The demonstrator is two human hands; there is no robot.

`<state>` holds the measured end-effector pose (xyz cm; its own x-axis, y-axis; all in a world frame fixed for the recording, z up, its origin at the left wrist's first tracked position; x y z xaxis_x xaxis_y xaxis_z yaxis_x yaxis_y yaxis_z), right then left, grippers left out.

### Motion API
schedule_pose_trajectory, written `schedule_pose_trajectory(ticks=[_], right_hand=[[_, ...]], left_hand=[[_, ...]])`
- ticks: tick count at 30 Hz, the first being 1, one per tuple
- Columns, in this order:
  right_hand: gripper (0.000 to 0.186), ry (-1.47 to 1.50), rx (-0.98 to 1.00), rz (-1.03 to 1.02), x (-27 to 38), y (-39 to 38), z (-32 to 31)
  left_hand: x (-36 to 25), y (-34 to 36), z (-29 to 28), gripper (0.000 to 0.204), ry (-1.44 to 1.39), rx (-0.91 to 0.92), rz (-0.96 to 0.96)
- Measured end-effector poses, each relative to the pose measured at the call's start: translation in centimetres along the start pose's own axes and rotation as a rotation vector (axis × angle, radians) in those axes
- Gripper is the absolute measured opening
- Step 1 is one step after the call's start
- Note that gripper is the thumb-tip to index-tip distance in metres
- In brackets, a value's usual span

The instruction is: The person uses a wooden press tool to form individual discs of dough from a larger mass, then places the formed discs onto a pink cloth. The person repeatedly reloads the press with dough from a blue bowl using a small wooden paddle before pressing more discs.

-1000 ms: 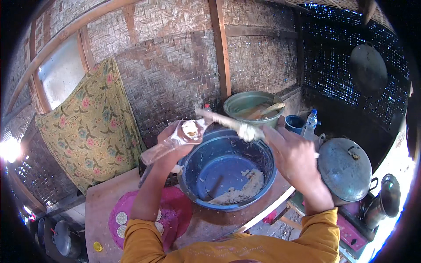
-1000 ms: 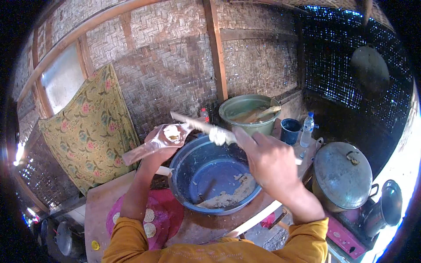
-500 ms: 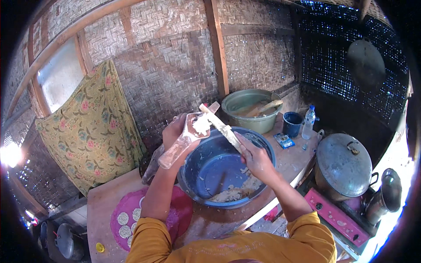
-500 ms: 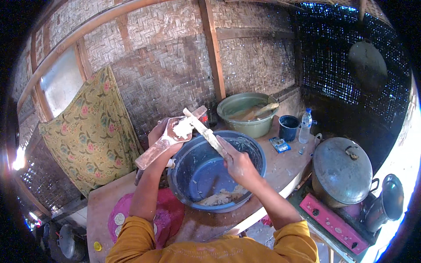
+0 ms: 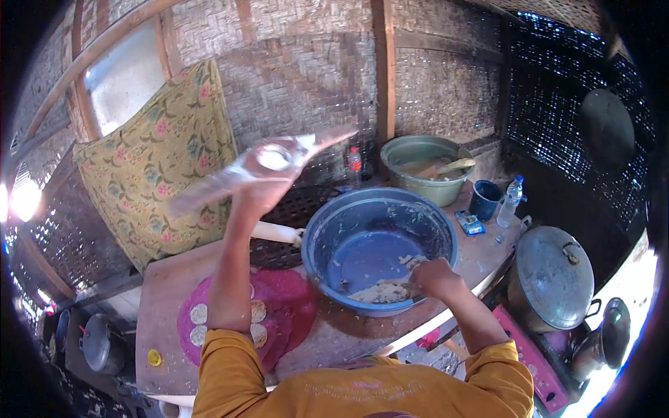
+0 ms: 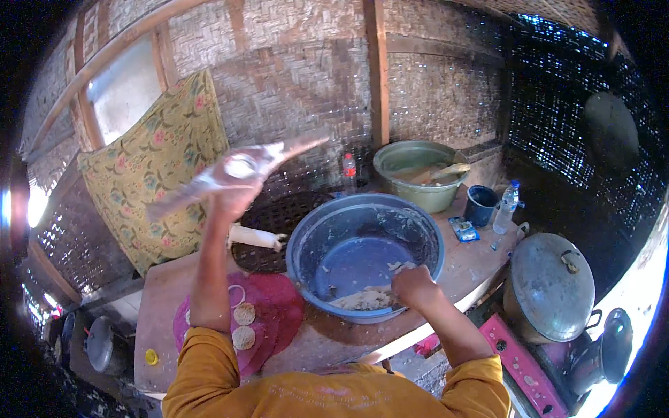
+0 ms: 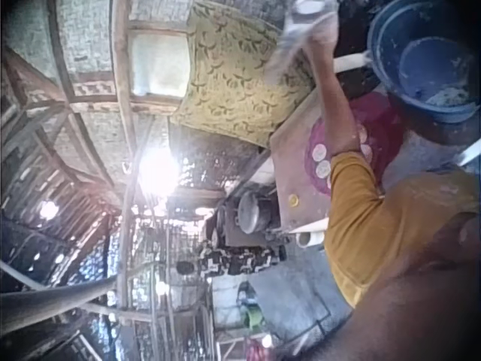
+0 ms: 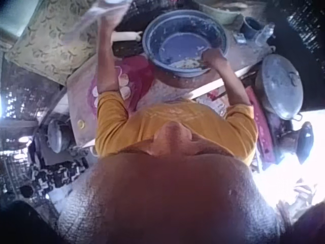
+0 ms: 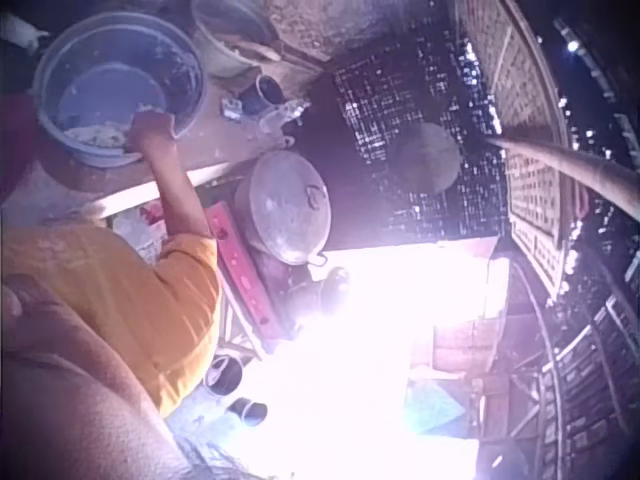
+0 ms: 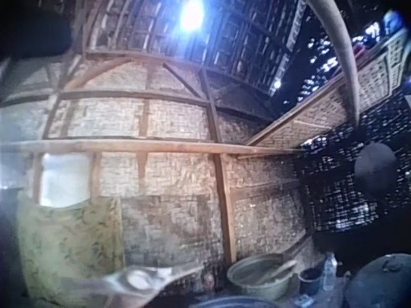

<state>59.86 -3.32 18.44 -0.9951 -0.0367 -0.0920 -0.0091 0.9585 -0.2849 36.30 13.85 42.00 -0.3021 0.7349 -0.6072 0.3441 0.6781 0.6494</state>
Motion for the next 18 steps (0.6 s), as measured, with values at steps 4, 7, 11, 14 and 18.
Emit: schedule_pose_trajectory(ticks=[4, 7, 11, 14, 18], right_hand=[[0.039, 0.375, -0.615, -0.391, 7.0, 0.5, -7.8], [0.062, 1.367, -0.349, -0.733, 14.2, 3.6, -8.3], [0.073, 2.518, 0.396, -0.598, 24.6, 4.2, -6.0], [0.073, 2.605, 0.7, -0.672, 28.3, 2.7, -6.0], [0.074, 2.31, -0.013, -0.54, 26.0, 3.9, -6.7]], left_hand=[[2.4, -2.9, -7.5, 0.011, -1.029, 0.054, -0.048], [-0.1, -4.4, -6.2, 0.016, -1.482, 0.185, 0.017], [5.3, -8.2, -4.1, 0.017, -1.891, 0.095, -0.191], [11.7, -12.3, -5.3, 0.009, -1.722, -0.17, -0.363], [20.4, -22.1, -14.1, 0.041, 0.005, -0.375, -0.53]])
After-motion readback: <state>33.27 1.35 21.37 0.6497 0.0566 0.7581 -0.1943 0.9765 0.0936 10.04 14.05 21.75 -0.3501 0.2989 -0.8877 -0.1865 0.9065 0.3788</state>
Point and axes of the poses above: each hand's wrist, its own y-axis towards the middle knuckle, its own z-axis out of the palm, x = y × z, the point moved 9 cm from there along y, towards the middle knuckle, and after that the axes turned 5 degrees about -z, right-handed, at the moved point
